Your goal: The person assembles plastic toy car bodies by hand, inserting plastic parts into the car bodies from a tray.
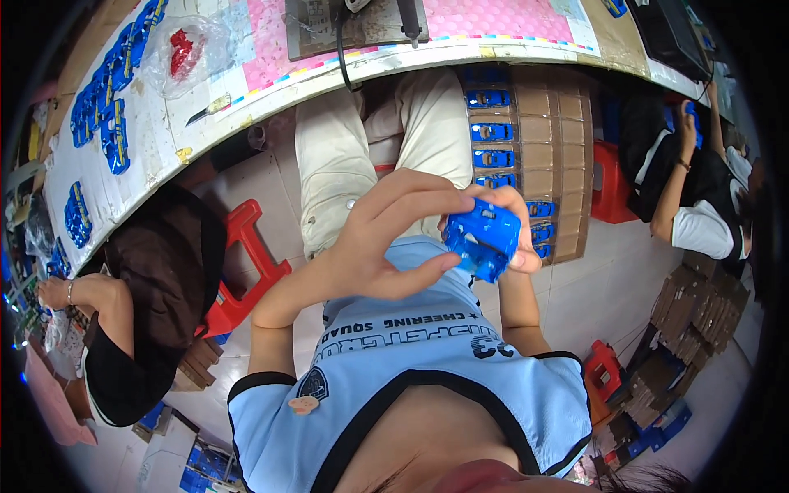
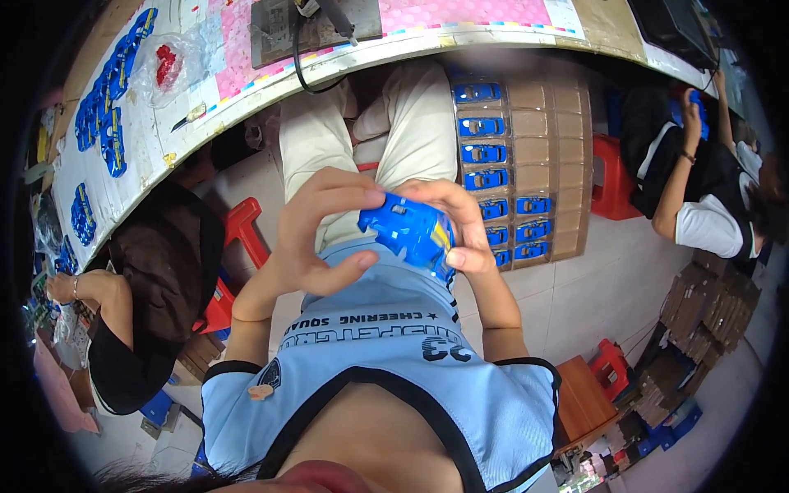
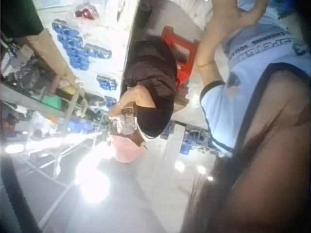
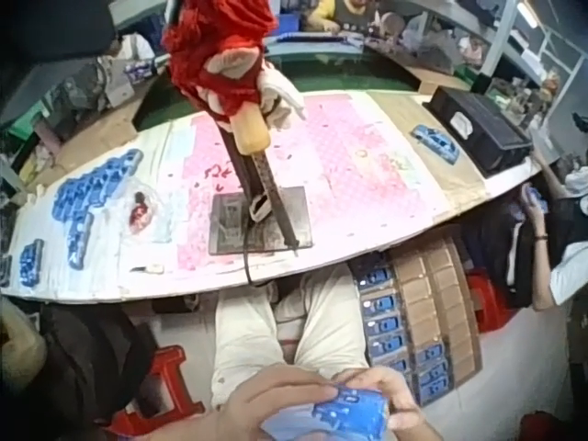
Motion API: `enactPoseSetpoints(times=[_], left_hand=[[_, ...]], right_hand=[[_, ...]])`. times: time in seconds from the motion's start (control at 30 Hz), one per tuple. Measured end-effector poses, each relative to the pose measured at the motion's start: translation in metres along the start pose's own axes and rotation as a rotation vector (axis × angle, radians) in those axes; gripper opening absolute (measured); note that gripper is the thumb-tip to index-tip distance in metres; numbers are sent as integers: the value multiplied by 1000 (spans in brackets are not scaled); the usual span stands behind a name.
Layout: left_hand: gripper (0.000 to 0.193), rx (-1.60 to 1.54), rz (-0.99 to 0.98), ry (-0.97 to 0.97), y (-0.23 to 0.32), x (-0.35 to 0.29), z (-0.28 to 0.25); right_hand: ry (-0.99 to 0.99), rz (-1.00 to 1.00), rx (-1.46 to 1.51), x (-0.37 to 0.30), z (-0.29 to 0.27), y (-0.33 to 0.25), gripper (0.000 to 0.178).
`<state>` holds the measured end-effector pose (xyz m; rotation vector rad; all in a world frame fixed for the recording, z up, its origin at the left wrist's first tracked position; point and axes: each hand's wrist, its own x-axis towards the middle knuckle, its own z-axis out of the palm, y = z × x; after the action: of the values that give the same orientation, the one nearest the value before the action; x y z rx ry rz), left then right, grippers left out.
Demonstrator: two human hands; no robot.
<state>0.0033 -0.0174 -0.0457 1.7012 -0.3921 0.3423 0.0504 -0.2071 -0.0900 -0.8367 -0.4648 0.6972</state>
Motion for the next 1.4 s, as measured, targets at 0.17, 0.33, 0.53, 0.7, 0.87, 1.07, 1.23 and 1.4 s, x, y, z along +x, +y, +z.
enactPoseSetpoints(times=[0.17,0.33,0.53,0.7,0.87,1.07,1.23,1.4], left_hand=[[42,-84,-205,71,-24,-16,11],[28,-371,-518,210,-52,-25,15],[25,-334,-542,499,-87,-13,11],[27,-405,-606,571,-90,13,12],[23,-480,-520,613,-81,33,11],[32,-594,-504,630,-76,47,7],[42,-595,-537,603,-71,47,6],[47,-645,-497,610,-68,47,5]], right_hand=[[129,325,407,6,3,10,82],[395,494,691,10,-5,15,65],[323,241,555,35,-10,14,76],[329,4,14,67,-11,14,69],[429,-102,-283,102,-13,2,56],[449,-166,-475,118,-12,-10,57],[438,-277,-774,117,-19,-16,64],[367,-424,-844,118,-8,-28,65]])
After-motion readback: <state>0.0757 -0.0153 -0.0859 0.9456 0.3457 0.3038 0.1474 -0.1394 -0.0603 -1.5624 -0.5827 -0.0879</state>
